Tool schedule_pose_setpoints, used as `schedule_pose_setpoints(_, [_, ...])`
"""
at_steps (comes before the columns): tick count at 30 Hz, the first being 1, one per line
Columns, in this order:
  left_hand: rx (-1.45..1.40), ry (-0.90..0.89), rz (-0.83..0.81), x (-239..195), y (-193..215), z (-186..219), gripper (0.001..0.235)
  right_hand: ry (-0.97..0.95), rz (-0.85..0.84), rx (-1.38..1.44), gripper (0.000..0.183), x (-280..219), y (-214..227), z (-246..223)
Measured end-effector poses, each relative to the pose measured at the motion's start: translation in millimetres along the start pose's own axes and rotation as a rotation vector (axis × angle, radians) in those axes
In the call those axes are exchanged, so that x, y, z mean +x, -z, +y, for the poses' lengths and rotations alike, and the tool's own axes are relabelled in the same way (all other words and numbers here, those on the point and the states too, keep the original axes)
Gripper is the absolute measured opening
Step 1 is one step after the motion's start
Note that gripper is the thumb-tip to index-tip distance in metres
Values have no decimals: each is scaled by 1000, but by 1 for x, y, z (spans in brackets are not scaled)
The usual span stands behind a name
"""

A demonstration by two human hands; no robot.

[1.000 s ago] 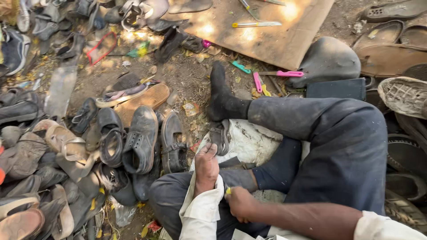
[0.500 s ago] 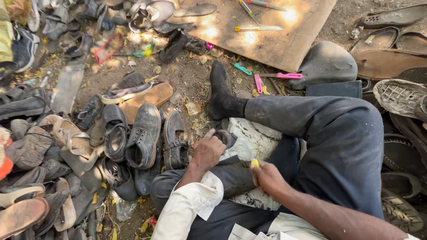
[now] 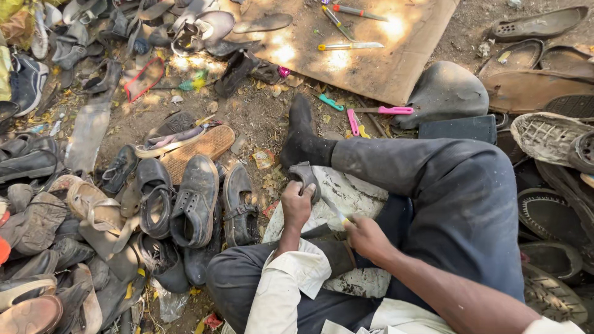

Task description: The person sits on the ground surrounded by a large pile of used footwear and uses a yellow-handled knife to scrape and clean the soles of several shoes. The person handles the shoes one by one, scraping the bottom surfaces and occasionally inspecting the interior before moving to the next item.

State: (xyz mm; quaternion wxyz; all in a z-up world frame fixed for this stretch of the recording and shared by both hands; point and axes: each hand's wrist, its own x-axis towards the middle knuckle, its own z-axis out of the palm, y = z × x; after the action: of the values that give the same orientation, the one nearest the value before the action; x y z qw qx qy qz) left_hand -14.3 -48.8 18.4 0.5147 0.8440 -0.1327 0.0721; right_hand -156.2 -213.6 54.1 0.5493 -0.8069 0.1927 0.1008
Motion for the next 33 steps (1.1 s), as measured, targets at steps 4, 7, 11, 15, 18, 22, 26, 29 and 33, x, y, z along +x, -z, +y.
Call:
schedule_pose_setpoints(4, [-253, 202, 41, 3, 11, 11, 23, 165, 95, -284, 28, 15, -19, -14])
schedule_pose_setpoints(7, [-181, 201, 20, -5, 18, 10, 24, -27, 51, -335, 27, -5, -19, -30])
schedule_pose_setpoints(11, [-214, 173, 24, 2, 5, 18, 28, 156, 132, -426, 29, 8, -14, -33])
schedule_pose_setpoints(15, [-248, 154, -20, -4, 3, 16, 24, 169, 81, -501, 24, 68, -36, -28])
schedule_pose_setpoints(18, [-151, 116, -17, -4, -1, 9, 24, 196, 7, -620, 20, 92, -56, -25])
schedule_pose_setpoints(22, [-429, 388, -2, -4, -4, 7, 12, -20, -40, -483, 21, 50, -63, 1])
schedule_pose_setpoints(26, [-630, 567, 58, -2, -15, 4, 9, 62, 11, -551, 27, 27, -77, 21])
schedule_pose_setpoints(29, [-910, 574, 71, 1, -22, -5, 10, -79, 116, -325, 27, 62, -88, 6])
schedule_pose_setpoints(33, [-1167, 631, 144, -1, -32, -32, 11, -40, 128, -245, 29, 52, -100, 15])
